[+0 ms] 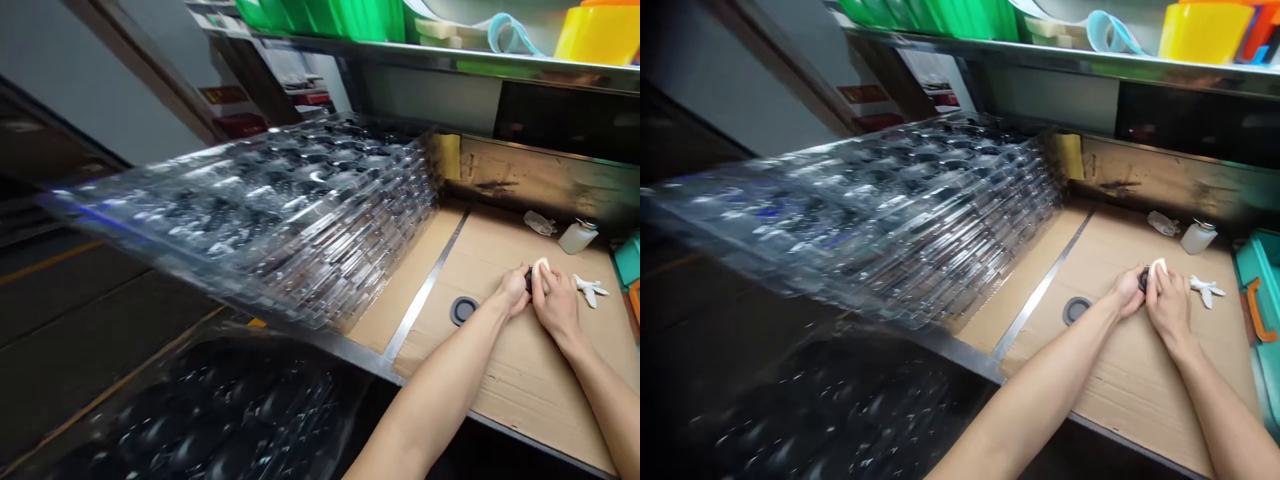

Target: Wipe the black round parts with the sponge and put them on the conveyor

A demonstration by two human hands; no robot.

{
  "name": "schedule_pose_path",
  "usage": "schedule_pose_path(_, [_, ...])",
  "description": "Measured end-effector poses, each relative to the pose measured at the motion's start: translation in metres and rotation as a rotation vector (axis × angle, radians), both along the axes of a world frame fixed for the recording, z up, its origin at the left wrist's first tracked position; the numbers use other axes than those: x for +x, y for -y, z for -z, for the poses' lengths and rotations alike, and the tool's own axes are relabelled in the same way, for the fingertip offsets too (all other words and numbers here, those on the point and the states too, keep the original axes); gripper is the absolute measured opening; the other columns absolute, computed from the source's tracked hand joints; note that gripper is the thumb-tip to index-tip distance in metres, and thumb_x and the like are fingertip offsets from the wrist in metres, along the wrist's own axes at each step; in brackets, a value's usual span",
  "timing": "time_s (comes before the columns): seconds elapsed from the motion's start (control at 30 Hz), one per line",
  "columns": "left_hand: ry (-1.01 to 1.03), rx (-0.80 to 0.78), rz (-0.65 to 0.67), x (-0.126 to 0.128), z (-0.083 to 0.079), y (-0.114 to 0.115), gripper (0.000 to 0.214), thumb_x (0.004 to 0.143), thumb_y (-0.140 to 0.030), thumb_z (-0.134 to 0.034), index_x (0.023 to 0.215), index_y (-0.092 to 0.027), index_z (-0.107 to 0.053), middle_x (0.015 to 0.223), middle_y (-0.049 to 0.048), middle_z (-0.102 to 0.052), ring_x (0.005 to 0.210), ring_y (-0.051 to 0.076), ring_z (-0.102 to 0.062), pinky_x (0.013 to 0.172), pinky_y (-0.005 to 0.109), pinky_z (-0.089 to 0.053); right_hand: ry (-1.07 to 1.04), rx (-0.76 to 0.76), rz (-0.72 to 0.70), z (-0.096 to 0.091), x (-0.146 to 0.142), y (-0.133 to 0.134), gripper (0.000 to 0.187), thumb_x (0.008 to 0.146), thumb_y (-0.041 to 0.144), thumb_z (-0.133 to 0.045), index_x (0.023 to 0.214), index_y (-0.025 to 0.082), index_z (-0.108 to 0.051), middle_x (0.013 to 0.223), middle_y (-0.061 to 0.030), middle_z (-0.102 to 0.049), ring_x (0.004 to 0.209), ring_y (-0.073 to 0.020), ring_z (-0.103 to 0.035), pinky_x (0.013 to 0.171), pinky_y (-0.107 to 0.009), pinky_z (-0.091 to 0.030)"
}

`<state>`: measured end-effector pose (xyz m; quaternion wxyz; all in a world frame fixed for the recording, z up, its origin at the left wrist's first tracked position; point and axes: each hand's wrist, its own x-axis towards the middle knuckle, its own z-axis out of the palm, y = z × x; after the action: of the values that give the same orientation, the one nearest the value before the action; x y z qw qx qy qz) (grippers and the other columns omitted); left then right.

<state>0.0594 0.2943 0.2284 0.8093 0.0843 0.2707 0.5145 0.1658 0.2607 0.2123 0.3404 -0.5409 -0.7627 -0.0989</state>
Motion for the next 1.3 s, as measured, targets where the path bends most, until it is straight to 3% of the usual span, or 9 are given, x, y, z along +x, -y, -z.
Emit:
schedule_pose_path(0.17, [-0.010, -0.017, 0.045, -0.005, 0.001, 0.000, 0.042, 0.105, -0.032, -0.035, 0.085, -0.012, -0.066, 0.084, 0.0118, -0.071, 0.079, 0.019, -0.069, 0.088, 0.032, -0.055, 0.022, -0.067, -0.072, -0.004, -0.003, 0.006, 0.041, 0.099, 0.034, -0.046, 0.132, 0.018, -0.065, 0.126, -0.0169, -0.062, 0.109, -0.0296, -0.053, 0.096, -0.046, -0.046])
schedule_pose_path(0.3, [-0.020, 0.006, -0.005, -0.007, 0.003, 0.000, 0.037, 0.104, -0.027, -0.039, 0.082, -0.013, -0.065, 0.081, 0.0096, -0.070, 0.077, 0.017, -0.068, 0.088, 0.030, -0.055, -0.004, -0.064, 0.032, -0.005, -0.005, 0.011, 0.042, 0.099, 0.032, -0.045, 0.132, 0.016, -0.065, 0.119, -0.0176, -0.064, 0.105, -0.0304, -0.053, 0.095, -0.047, -0.046])
schedule_pose_path(0.43, [-0.014, 0.005, 0.040, -0.010, 0.001, 0.002, 0.042, 0.105, -0.031, -0.035, 0.084, -0.012, -0.065, 0.083, 0.0114, -0.072, 0.077, 0.018, -0.069, 0.087, 0.031, -0.056, 0.028, -0.096, -0.059, -0.003, -0.001, 0.009, 0.042, 0.099, 0.032, -0.046, 0.136, 0.020, -0.062, 0.131, -0.0153, -0.060, 0.107, -0.0298, -0.053, 0.095, -0.046, -0.046])
schedule_pose_path(0.53, [-0.056, 0.006, 0.016, -0.011, 0.000, 0.002, 0.040, 0.105, -0.029, -0.034, 0.087, -0.012, -0.065, 0.077, 0.0080, -0.070, 0.072, 0.016, -0.068, 0.084, 0.032, -0.056, -0.057, -0.074, 0.025, -0.002, 0.011, 0.000, 0.040, 0.096, 0.031, -0.049, 0.132, 0.019, -0.062, 0.125, -0.0158, -0.062, 0.110, -0.0316, -0.054, 0.099, -0.051, -0.045])
schedule_pose_path(0.63, [-0.071, 0.027, 0.014, -0.013, 0.002, 0.001, 0.038, 0.105, -0.030, -0.035, 0.092, -0.011, -0.065, 0.078, 0.0071, -0.070, 0.072, 0.016, -0.068, 0.082, 0.032, -0.056, -0.197, -0.114, -0.033, -0.003, 0.021, -0.003, 0.048, 0.090, 0.033, -0.058, 0.135, 0.016, -0.056, 0.125, -0.0168, -0.060, 0.113, -0.0308, -0.056, 0.100, -0.048, -0.047])
schedule_pose_path(0.83, [-0.076, 0.033, -0.046, -0.015, 0.007, 0.001, 0.032, 0.103, -0.032, -0.038, 0.102, -0.012, -0.063, 0.098, 0.0147, -0.073, 0.094, 0.024, -0.072, 0.094, 0.042, -0.055, -0.401, -0.457, -0.179, -0.019, 0.024, 0.005, 0.047, 0.076, 0.035, -0.074, 0.118, 0.020, -0.061, 0.118, -0.0093, -0.065, 0.107, -0.0254, -0.062, 0.093, -0.040, -0.050])
schedule_pose_path(0.93, [-0.091, 0.048, -0.053, -0.013, 0.008, 0.003, 0.033, 0.103, -0.032, -0.038, 0.105, -0.012, -0.063, 0.106, 0.0174, -0.073, 0.101, 0.026, -0.072, 0.097, 0.044, -0.054, -0.521, -0.599, -0.251, -0.027, 0.025, 0.005, 0.039, 0.080, 0.039, -0.071, 0.114, 0.021, -0.063, 0.110, -0.0055, -0.070, 0.098, -0.0218, -0.065, 0.088, -0.036, -0.050])
schedule_pose_path(1.17, [-0.197, 0.166, -0.025, -0.006, 0.011, 0.009, 0.033, 0.103, -0.030, -0.042, 0.100, -0.010, -0.068, 0.095, 0.0143, -0.074, 0.096, 0.024, -0.073, 0.096, 0.040, -0.054, -0.833, -0.783, -0.295, -0.024, 0.022, -0.001, 0.043, 0.084, 0.049, -0.067, 0.112, 0.017, -0.064, 0.089, -0.0046, -0.072, 0.075, -0.0169, -0.065, 0.065, -0.026, -0.048])
schedule_pose_path(1.3, [-0.198, 0.140, -0.008, -0.006, 0.012, 0.010, 0.034, 0.103, -0.029, -0.043, 0.095, -0.009, -0.070, 0.097, 0.0162, -0.074, 0.095, 0.025, -0.073, 0.096, 0.041, -0.055, -0.705, -0.891, -0.376, -0.025, 0.034, -0.005, 0.036, 0.083, 0.044, -0.068, 0.106, 0.017, -0.069, 0.082, -0.0030, -0.072, 0.070, -0.0158, -0.064, 0.062, -0.025, -0.046])
